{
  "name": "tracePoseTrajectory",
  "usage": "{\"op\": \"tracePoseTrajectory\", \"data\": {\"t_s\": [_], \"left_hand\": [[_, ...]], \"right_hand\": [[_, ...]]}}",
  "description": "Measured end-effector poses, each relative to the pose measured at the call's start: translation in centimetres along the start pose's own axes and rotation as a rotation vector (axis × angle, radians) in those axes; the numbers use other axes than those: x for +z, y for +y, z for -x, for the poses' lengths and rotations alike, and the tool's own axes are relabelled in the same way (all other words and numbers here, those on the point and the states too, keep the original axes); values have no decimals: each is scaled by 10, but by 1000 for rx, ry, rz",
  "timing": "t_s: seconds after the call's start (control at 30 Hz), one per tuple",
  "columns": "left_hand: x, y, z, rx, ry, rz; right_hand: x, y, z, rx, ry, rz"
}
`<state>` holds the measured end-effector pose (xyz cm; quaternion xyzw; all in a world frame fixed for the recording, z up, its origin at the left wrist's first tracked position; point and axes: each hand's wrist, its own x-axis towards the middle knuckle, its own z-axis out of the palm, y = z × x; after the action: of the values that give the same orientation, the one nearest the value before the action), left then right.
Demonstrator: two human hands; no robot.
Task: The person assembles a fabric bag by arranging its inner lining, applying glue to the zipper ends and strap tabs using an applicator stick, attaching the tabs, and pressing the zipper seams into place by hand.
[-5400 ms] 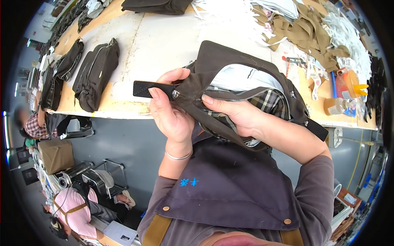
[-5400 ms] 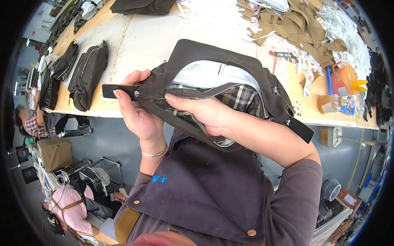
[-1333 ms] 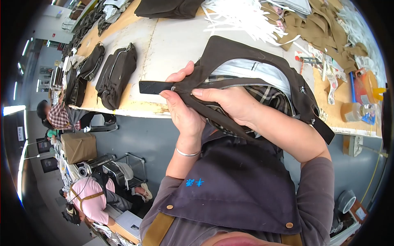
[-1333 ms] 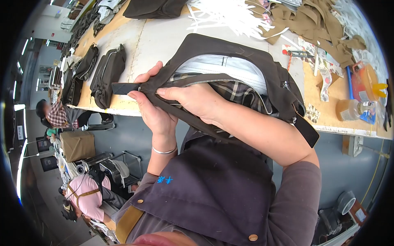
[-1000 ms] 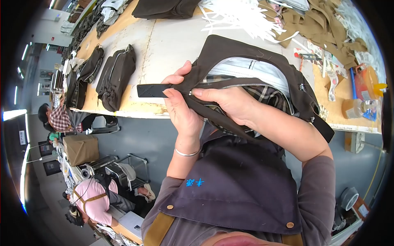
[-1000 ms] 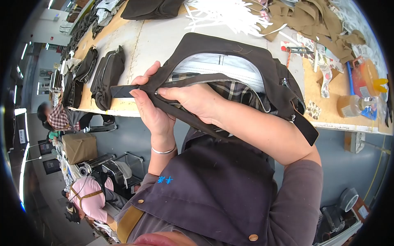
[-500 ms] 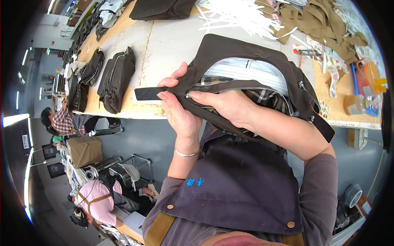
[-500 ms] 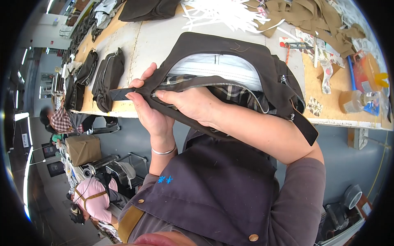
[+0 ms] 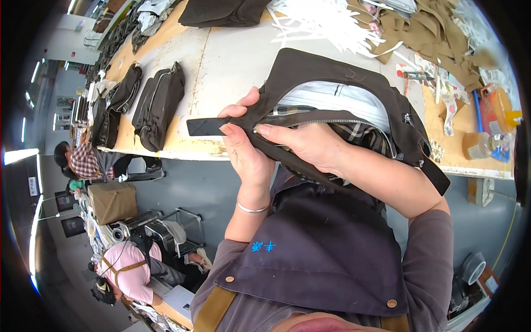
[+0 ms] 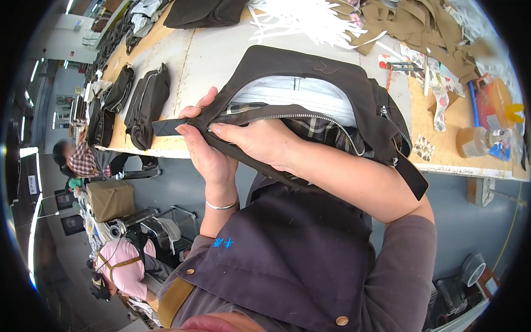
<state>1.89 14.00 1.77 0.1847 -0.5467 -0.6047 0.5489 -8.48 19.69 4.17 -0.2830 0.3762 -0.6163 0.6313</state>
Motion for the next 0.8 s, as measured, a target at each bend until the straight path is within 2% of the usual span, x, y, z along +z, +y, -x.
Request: {"op": "tracePoseTrajectory", "data": {"t_s": [0.17, 0.27, 0.37, 0.4, 0.47, 0.6, 0.67, 0.8], "left_hand": [[-3, -1, 0, 16, -39, -26], [-7, -2, -1, 39, -107, -57], [-12, 4, 0, 32, -174, -122], [-11, 8, 1, 16, -188, -105], [-9, 13, 3, -34, -205, -113], [-17, 11, 3, 23, -303, -221], [-20, 10, 2, 94, -312, -245], [-20, 13, 2, 201, -284, -428]], "right_hand": [[2, 3, -2, -18, 23, 117], [8, -12, 4, 116, 90, 154], [-3, -1, 0, 227, 19, -252], [-8, -3, -1, 422, 9, -366], [-8, -5, 3, 389, -12, -274], [0, -5, 6, 300, 2, -216], [-3, -2, 5, 234, -21, -160], [1, -8, 7, 268, -49, -151]]}}
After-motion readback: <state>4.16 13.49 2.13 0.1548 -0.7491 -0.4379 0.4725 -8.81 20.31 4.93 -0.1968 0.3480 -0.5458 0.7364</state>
